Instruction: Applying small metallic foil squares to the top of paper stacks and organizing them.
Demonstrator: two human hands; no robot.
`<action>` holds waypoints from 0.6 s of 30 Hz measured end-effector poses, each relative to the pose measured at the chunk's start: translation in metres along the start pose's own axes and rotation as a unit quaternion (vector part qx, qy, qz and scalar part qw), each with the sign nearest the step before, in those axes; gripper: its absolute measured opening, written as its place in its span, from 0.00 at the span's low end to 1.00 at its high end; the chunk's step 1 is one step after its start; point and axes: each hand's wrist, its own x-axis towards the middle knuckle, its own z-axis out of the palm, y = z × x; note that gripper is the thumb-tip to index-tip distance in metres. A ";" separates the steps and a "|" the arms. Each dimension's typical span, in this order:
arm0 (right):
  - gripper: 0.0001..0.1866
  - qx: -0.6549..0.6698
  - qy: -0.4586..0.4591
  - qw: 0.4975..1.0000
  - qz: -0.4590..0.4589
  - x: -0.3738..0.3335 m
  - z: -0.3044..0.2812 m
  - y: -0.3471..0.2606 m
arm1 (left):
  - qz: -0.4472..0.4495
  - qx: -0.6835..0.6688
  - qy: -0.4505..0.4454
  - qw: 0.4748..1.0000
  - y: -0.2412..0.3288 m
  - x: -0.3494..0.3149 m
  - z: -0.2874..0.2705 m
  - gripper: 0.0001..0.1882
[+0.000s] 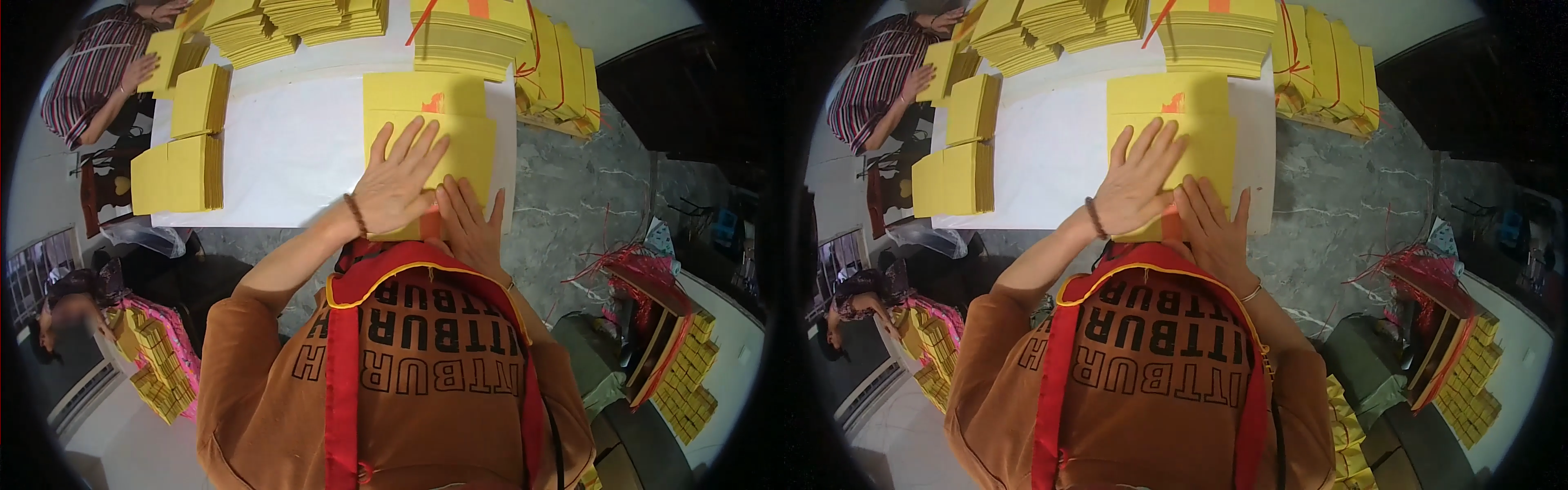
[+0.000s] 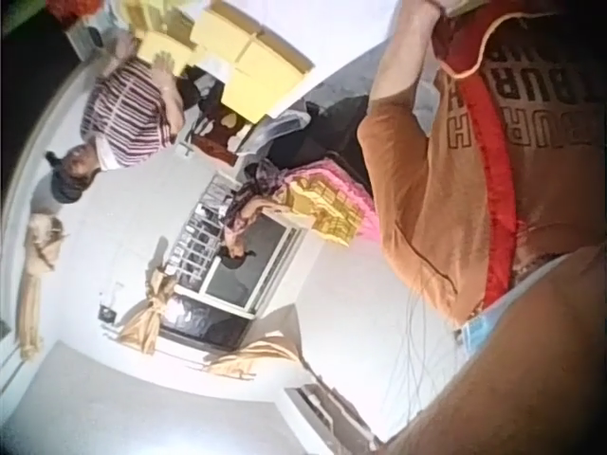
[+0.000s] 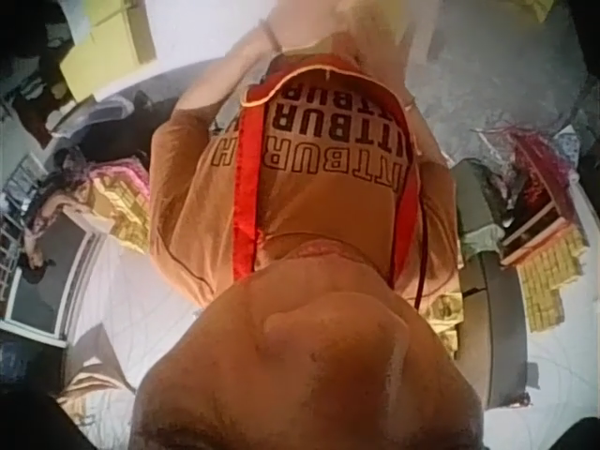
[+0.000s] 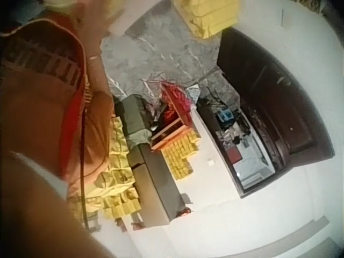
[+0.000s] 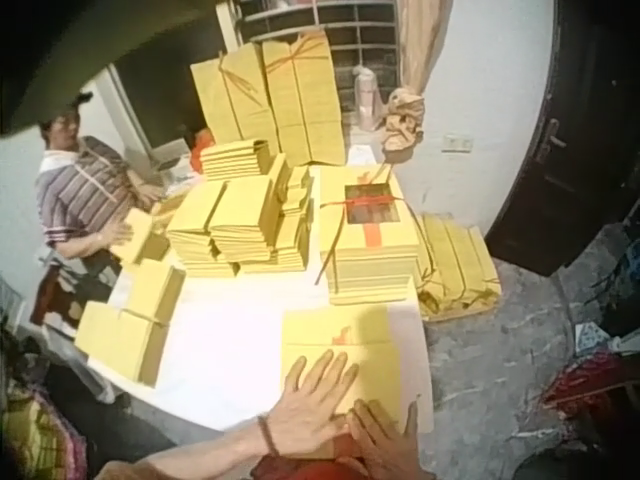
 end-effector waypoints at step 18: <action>0.27 -0.028 0.034 0.998 0.034 -0.012 0.007 0.002 | 0.032 0.063 0.021 0.997 0.003 -0.005 0.009 0.35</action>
